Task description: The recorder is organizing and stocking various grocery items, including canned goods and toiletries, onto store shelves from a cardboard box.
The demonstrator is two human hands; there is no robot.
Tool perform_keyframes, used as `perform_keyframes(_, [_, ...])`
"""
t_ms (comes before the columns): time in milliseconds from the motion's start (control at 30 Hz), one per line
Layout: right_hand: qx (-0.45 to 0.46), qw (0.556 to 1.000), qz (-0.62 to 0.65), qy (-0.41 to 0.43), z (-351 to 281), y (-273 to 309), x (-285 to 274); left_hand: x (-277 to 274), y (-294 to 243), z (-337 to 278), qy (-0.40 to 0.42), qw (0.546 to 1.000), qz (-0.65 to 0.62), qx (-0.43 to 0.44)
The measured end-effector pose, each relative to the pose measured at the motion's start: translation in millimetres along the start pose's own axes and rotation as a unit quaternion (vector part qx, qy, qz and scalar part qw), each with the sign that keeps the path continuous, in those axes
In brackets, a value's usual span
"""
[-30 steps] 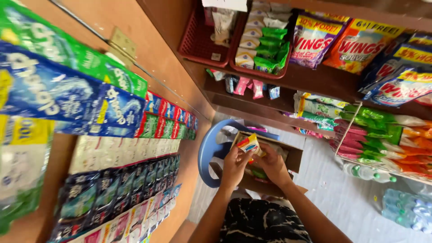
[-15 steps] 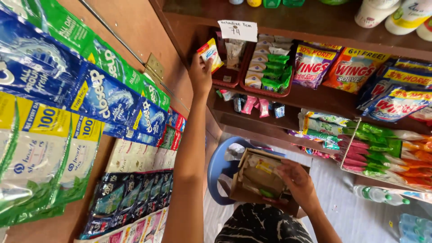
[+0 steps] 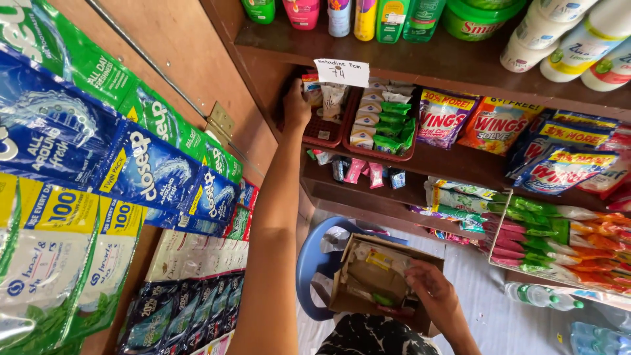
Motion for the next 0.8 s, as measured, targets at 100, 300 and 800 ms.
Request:
perform_keyframes(100, [0.033, 0.999, -0.012, -0.006, 0.5, -4.1, 1.1, 2.7, -4.0, -0.6, -0.028, 0.999, 0.02, 0.042])
perform_keyframes(300, [0.022, 1.0, -0.01, 0.014, 0.9, -9.7, 4.2, 13.8, 8.2, -1.2, -0.01, 1.0, 0.013, 0.0])
perform_keyframes(800, [-0.054, 0.995, -0.068, 0.057, 3.7, -37.4, 19.1, -91.8, -109.5, -118.9, -0.083, 0.991, -0.097, 0.03])
Point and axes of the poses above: each hand's wrist, its own z-axis towards the middle knuckle, its own x-axis out of the palm, y = z × x, the point moved 7 cm from there along z, towards the middle knuckle, and after that the axes turned 12 degrees about -y, right-handed, at the moved point
